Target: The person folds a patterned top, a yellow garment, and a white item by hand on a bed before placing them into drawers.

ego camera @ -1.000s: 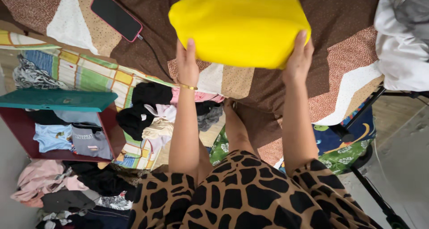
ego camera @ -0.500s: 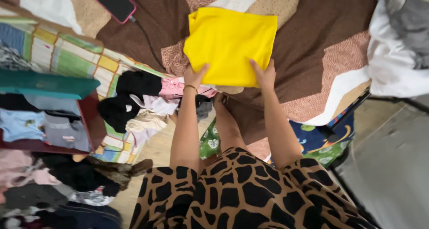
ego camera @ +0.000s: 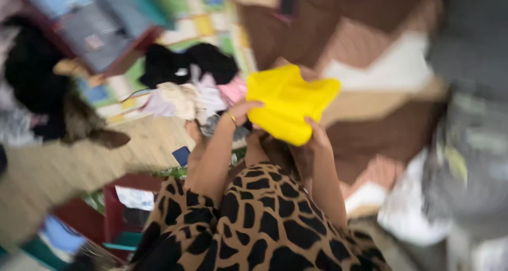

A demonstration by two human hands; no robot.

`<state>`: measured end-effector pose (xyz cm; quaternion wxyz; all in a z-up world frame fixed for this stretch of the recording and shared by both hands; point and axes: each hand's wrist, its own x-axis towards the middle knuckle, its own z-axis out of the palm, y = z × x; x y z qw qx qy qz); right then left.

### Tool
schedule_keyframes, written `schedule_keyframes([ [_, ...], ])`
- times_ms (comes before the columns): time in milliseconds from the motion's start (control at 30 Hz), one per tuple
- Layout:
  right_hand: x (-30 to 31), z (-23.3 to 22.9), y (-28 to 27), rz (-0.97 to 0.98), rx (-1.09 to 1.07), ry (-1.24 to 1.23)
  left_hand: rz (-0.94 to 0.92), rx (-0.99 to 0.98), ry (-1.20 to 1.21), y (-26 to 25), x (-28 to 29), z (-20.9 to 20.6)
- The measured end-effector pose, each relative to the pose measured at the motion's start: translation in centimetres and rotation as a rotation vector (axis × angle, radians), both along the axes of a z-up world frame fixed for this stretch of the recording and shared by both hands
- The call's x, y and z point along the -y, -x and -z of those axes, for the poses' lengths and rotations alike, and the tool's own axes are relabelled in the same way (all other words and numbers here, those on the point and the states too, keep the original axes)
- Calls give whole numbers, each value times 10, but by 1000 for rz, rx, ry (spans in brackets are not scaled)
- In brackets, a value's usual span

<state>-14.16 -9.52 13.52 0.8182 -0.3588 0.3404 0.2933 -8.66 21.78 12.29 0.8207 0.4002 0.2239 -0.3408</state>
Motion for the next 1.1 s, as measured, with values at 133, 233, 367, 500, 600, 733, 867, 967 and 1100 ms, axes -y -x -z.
schedule_keyframes([
  [133,-70,-59,-27,-222,55,-142,-205,-84,32,31,-69,-59],
  [233,-128,-91,-35,-343,120,-255,-338,-54,108,55,-132,-98],
  [367,-208,-109,-36,-409,122,-237,-551,22,251,97,-211,-120],
  [500,-287,-115,-22,-506,62,-203,-681,30,347,131,-280,-126],
  [600,-349,-124,-6,-537,-22,-298,-826,32,467,153,-326,-130],
  [733,-429,-148,4,-367,148,-210,-853,-1,478,163,-385,-115],
  [867,-495,-174,-9,-277,242,-158,-787,-26,428,138,-431,-111],
  [967,-536,-200,-23,-319,271,-107,-739,83,356,99,-474,-133],
  [1100,-577,-226,-45,-317,368,-147,-717,22,176,61,-524,-167],
])
